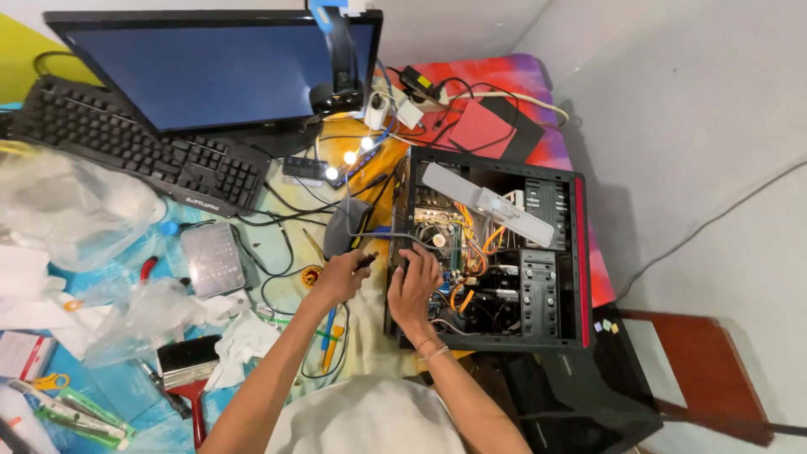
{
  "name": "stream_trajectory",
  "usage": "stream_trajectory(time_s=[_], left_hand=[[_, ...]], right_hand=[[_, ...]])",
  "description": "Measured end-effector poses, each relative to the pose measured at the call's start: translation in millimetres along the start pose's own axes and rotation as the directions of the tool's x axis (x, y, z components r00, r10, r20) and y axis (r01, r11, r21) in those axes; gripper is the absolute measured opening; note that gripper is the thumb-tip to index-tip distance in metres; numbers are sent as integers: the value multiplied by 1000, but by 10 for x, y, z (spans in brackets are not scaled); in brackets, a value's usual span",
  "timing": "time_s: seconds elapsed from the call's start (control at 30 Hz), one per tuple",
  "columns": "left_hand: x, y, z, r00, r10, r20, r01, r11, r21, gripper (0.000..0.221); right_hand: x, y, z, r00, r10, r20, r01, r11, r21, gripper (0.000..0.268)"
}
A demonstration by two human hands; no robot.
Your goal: Reassembling internal components of a desktop computer, including connecting cables and installing a metal bracket.
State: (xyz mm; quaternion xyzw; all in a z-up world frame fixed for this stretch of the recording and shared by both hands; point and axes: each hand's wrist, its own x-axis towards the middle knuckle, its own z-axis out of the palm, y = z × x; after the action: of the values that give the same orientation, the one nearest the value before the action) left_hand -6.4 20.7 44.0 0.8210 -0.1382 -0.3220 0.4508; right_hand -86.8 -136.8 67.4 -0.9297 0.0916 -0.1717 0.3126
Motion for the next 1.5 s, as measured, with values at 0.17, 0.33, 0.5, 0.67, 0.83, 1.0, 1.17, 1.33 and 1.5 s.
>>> stream_trajectory(time_s=[0.17, 0.33, 0.5, 0.67, 0.83, 1.0, 1.17, 1.33, 1.5], left_hand=[[-717, 582, -497, 981, -140, -137, 49, 852, -521, 25], [-1056, 763, -777, 914, -257, -316, -140, 530, -836, 22], [-1229, 579, -916, 784, -350, -513, -388, 369, -845, 20], [-1359, 281, -1026, 771, -397, -497, -300, 463, -834, 16], [-1274, -295, -525, 838, -426, -341, -11, 612, -790, 36], [-1456, -102, -259, 915, -398, 60, 306, 592, -746, 54], [-1609, -145, -337, 913, -380, 147, 349, 546, -762, 37], [-1672, -277, -390, 899, -437, -22, 159, 373, -914, 27], [-1879, -323, -390, 871, -485, -74, 13, 175, -984, 31]], right_hand=[[-189, -365, -191, 947, -293, 133, 298, 954, -21, 17], [-451, -545, -3, 836, -353, 419, 88, 841, 534, 17], [-798, -631, 86, 435, -59, 899, -503, 812, 297, 84], [-712, -703, 4, 317, 59, 946, -794, 563, 231, 89], [-774, -479, 179, 533, 115, 838, -770, 476, 425, 80], [-708, -621, 213, 697, 202, 688, -669, 529, 522, 64], [-709, -47, 822, 674, 457, 580, -717, 592, 368, 36], [-724, 8, 1112, 582, 551, 598, -676, 737, -21, 48], [-693, -144, 1238, 716, 451, 532, -540, 841, 14, 50]])
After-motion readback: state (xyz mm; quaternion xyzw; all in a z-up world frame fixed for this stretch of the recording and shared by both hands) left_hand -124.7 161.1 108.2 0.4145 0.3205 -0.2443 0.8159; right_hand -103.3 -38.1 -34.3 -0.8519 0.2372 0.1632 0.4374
